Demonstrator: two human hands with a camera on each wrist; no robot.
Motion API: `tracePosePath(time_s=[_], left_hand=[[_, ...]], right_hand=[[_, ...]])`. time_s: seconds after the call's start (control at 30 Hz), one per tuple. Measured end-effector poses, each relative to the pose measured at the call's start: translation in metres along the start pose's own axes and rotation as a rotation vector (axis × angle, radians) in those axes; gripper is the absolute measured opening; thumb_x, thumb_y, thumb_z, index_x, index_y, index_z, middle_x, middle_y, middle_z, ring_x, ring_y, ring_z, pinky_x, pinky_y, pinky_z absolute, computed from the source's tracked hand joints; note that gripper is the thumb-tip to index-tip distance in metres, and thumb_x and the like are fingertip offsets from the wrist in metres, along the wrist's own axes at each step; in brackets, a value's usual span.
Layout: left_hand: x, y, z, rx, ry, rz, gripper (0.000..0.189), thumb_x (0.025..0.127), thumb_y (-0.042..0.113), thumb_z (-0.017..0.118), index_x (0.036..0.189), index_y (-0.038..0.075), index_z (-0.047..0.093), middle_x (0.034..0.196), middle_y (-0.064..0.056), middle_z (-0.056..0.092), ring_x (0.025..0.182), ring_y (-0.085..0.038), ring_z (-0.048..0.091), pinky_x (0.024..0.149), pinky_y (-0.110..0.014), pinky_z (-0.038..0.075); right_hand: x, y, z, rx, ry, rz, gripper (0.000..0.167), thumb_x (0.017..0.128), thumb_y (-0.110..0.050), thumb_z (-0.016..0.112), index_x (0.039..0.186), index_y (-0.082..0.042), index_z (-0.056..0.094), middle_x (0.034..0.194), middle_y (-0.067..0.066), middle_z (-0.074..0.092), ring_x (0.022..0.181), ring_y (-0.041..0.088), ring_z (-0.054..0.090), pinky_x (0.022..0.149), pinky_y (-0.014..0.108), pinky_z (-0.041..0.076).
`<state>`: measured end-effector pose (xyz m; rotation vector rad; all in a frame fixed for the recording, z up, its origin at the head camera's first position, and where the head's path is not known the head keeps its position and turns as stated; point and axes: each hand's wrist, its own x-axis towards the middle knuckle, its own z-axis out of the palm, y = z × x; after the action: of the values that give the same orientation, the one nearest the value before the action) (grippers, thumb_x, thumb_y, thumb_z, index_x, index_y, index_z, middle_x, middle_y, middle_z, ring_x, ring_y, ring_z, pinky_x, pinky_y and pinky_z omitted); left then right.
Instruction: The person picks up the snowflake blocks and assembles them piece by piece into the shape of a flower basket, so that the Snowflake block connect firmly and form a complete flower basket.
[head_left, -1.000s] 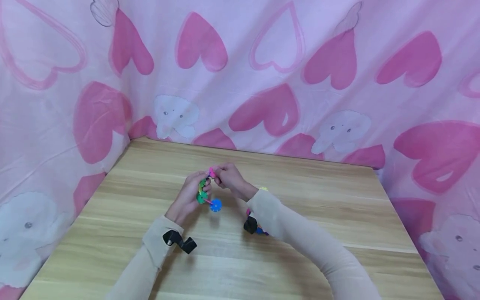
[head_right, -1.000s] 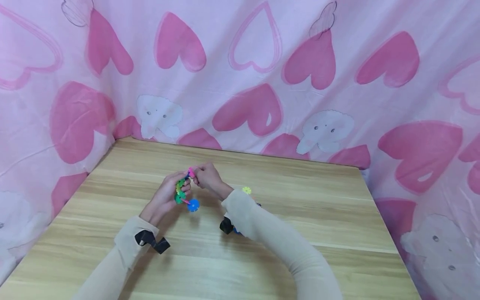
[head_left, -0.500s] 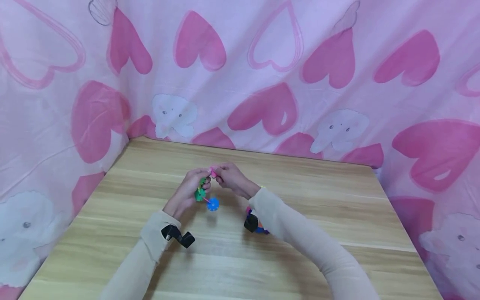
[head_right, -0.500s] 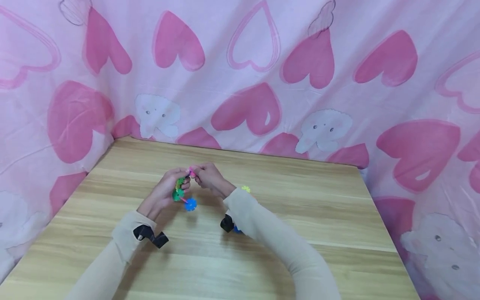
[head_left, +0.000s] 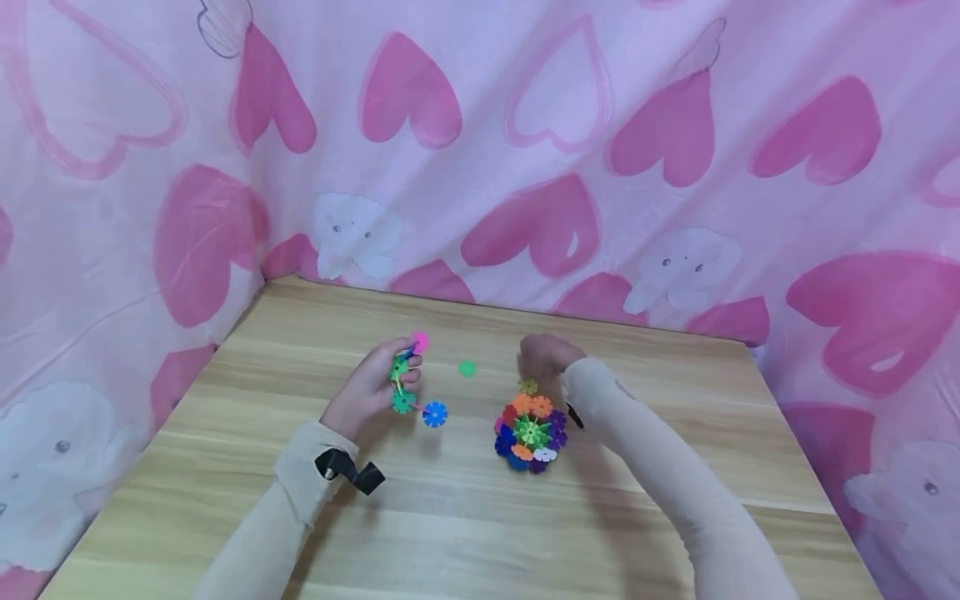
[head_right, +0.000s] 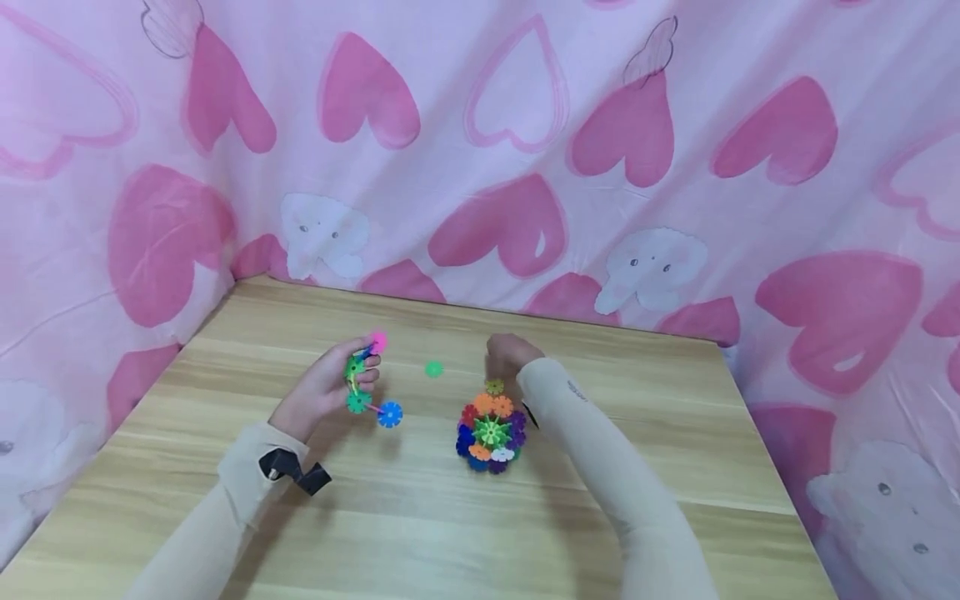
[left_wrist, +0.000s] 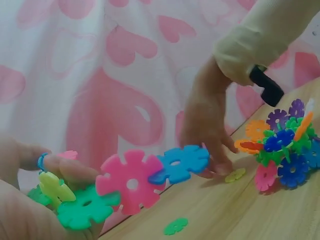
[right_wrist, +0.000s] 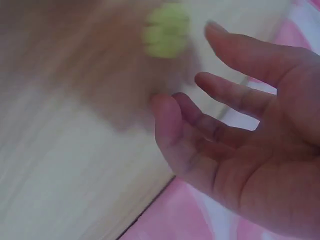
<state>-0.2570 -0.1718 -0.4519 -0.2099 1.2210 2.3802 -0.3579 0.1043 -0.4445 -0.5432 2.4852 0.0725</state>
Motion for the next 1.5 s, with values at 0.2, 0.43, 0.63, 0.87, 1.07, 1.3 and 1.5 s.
tracePosePath(time_s=[0.2,0.43,0.63,0.87,1.07,1.3,1.5], left_hand=[[0.003,-0.003,0.007,0.056,0.017,0.049,0.016,0.108,0.029,0.04,0.105,0.014,0.044,0.075,0.004,0.05,0.054,-0.009,0.045,0.051,-0.019,0.038],[0.009,-0.005,0.013,0.033,0.012,0.08,0.015,0.108,0.025,0.038,0.1,0.014,0.045,0.074,0.002,0.051,0.052,-0.008,0.047,0.049,-0.018,0.041],[0.009,-0.008,0.014,0.041,0.0,0.09,0.016,0.109,0.022,0.036,0.097,0.014,0.044,0.074,0.002,0.05,0.054,-0.009,0.045,0.051,-0.018,0.04],[0.009,-0.009,0.017,0.025,-0.01,0.069,0.015,0.109,0.024,0.037,0.099,0.013,0.043,0.074,0.002,0.05,0.055,-0.009,0.046,0.052,-0.019,0.039],[0.007,-0.012,0.02,0.035,-0.013,0.061,0.015,0.109,0.024,0.037,0.101,0.012,0.043,0.076,0.002,0.05,0.056,-0.01,0.047,0.052,-0.019,0.041],[0.006,-0.014,0.02,0.042,-0.007,0.07,0.015,0.109,0.022,0.036,0.099,0.012,0.042,0.076,0.002,0.051,0.057,-0.01,0.047,0.053,-0.018,0.042],[0.007,-0.016,0.022,0.037,-0.011,0.072,0.013,0.109,0.022,0.034,0.104,0.013,0.041,0.076,0.002,0.051,0.057,-0.01,0.046,0.054,-0.018,0.042]], right_hand=[[0.006,0.002,0.016,0.27,0.098,-0.067,0.011,0.09,-0.003,0.069,0.095,-0.011,0.063,0.088,0.002,0.066,0.083,0.021,0.063,0.074,0.034,0.053],[0.008,0.005,0.018,0.439,0.074,-0.062,0.02,0.092,0.002,0.062,0.107,-0.01,0.059,0.097,0.007,0.063,0.088,0.024,0.061,0.075,0.036,0.055],[0.004,0.016,0.024,0.325,0.176,-0.083,0.022,0.091,-0.015,0.073,0.108,-0.012,0.059,0.103,0.007,0.058,0.093,0.024,0.055,0.085,0.04,0.054],[0.007,0.023,0.021,0.339,0.209,-0.075,0.023,0.09,-0.008,0.071,0.11,-0.009,0.059,0.108,0.01,0.058,0.1,0.026,0.054,0.091,0.044,0.052],[0.012,0.033,0.02,0.33,0.232,-0.077,0.026,0.089,-0.01,0.074,0.108,-0.006,0.057,0.107,0.011,0.061,0.099,0.026,0.056,0.09,0.044,0.052],[0.011,0.039,0.019,0.359,0.242,-0.074,0.021,0.089,-0.014,0.074,0.101,-0.004,0.059,0.1,0.01,0.06,0.094,0.025,0.055,0.085,0.041,0.052],[0.011,0.031,0.02,0.339,0.272,-0.117,0.016,0.09,-0.009,0.072,0.099,-0.003,0.061,0.097,0.011,0.063,0.089,0.024,0.058,0.079,0.036,0.055]])
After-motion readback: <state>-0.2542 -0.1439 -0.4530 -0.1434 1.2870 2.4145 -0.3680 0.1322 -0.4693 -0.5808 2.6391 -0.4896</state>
